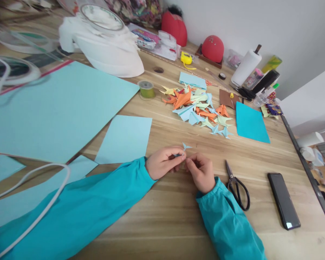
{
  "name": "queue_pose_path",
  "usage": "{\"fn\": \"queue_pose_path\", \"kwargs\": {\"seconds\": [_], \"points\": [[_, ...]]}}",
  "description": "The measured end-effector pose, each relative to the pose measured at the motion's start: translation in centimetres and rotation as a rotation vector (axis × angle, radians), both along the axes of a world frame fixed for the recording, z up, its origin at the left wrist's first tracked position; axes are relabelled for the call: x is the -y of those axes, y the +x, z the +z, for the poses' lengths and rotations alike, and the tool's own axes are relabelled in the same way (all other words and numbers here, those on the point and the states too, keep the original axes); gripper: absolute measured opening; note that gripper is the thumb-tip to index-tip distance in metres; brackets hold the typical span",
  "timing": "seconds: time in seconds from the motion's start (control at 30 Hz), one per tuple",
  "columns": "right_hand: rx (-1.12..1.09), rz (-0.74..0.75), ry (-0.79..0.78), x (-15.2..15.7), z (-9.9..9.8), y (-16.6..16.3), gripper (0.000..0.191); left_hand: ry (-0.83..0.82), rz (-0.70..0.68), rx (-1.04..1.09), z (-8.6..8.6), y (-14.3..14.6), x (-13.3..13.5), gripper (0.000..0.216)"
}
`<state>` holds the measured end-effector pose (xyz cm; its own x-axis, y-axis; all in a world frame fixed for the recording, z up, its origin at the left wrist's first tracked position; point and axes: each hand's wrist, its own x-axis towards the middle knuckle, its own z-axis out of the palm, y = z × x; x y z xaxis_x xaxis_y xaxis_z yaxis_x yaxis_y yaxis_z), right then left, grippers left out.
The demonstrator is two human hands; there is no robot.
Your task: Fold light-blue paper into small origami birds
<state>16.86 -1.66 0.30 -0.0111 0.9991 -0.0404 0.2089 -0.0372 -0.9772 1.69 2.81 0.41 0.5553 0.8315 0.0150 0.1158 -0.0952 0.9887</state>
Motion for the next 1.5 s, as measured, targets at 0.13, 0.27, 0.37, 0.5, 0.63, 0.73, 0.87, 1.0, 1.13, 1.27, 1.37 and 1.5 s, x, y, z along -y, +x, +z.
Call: {"fn": "queue_pose_path", "kwargs": {"seconds": [0.13, 0.27, 0.37, 0.5, 0.63, 0.73, 0.87, 1.0, 1.13, 1.27, 1.37, 1.5], "points": [[-0.03, -0.026, 0.008, 0.01, 0.13, -0.09, 0.026, 0.022, 0.019, -0.01, -0.08, 0.05, -0.05, 0.022], [-0.009, -0.038, 0.003, 0.03, 0.24, -0.2, 0.025, 0.064, 0.026, -0.036, -0.38, 0.1, -0.22, 0.021], [0.013, -0.042, -0.01, 0.05, 0.19, -0.22, 0.023, 0.079, 0.027, -0.053, -0.41, 0.11, -0.26, 0.021], [0.004, -0.04, -0.02, -0.01, 0.19, -0.2, 0.023, 0.048, 0.019, -0.048, -0.22, 0.12, -0.15, 0.022], [-0.02, -0.037, -0.025, -0.09, 0.27, -0.15, 0.024, -0.004, -0.001, -0.035, -0.08, 0.09, -0.08, 0.021], [-0.027, -0.039, -0.022, -0.1, 0.24, -0.09, 0.024, -0.027, -0.011, -0.026, -0.01, 0.05, -0.09, 0.022], [-0.028, -0.028, -0.018, -0.07, 0.09, -0.04, 0.023, -0.045, -0.018, -0.017, 0.02, 0.03, -0.09, 0.024], [-0.01, -0.026, -0.014, -0.04, 0.0, -0.07, 0.023, -0.027, -0.001, -0.024, -0.07, 0.07, -0.09, 0.022], [0.014, -0.026, -0.011, -0.02, 0.02, -0.13, 0.024, -0.002, 0.006, -0.025, -0.12, 0.08, -0.09, 0.02], [0.035, -0.024, -0.013, 0.0, 0.05, -0.13, 0.023, 0.018, 0.008, -0.029, -0.14, 0.06, -0.07, 0.018], [0.041, -0.024, -0.012, 0.0, 0.06, -0.11, 0.023, 0.043, 0.01, -0.033, -0.18, 0.04, -0.04, 0.018], [-0.001, -0.035, -0.005, -0.04, 0.18, -0.14, 0.025, 0.044, 0.012, -0.027, -0.13, 0.04, 0.03, 0.017]]}}
